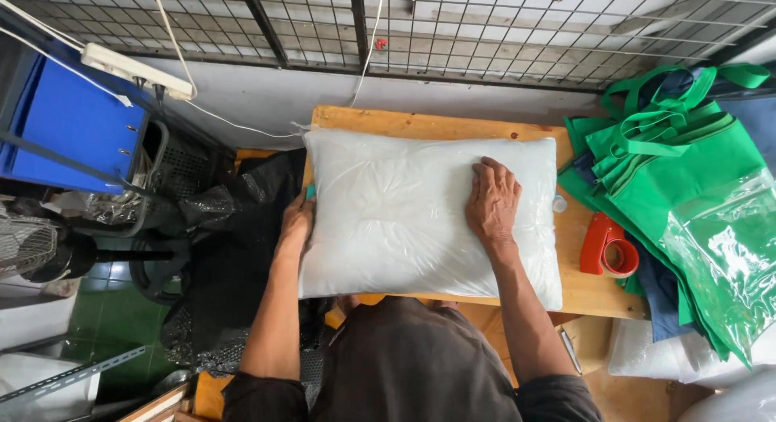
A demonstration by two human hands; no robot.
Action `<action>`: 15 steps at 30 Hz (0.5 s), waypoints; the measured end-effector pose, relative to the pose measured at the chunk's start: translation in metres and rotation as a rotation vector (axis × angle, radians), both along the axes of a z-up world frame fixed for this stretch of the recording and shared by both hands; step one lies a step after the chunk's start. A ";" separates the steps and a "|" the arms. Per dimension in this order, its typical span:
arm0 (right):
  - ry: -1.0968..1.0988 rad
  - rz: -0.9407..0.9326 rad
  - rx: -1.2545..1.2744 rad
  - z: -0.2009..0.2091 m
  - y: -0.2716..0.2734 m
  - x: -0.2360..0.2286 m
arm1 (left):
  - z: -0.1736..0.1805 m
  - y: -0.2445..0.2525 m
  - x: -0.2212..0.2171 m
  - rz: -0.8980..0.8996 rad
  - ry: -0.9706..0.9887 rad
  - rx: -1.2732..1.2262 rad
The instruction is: Sealing a plastic bag containing a pillow using a tape dispenser and smoothing the surface with a small tool.
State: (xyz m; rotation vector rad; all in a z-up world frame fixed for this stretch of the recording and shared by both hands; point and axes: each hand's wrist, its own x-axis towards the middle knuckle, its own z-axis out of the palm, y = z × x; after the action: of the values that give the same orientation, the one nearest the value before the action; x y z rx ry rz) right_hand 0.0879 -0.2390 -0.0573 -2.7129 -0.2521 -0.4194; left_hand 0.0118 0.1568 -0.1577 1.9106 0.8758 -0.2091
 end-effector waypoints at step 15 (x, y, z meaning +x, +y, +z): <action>0.118 0.091 0.767 0.029 -0.018 -0.002 | 0.148 -0.304 -0.019 -0.550 -0.869 0.698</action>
State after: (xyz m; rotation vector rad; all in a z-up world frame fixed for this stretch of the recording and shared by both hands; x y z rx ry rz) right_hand 0.0864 -0.2572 -0.0282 -1.9557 -0.1396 -0.2545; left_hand -0.0070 -0.1476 -0.0096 2.5072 -0.2202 0.6519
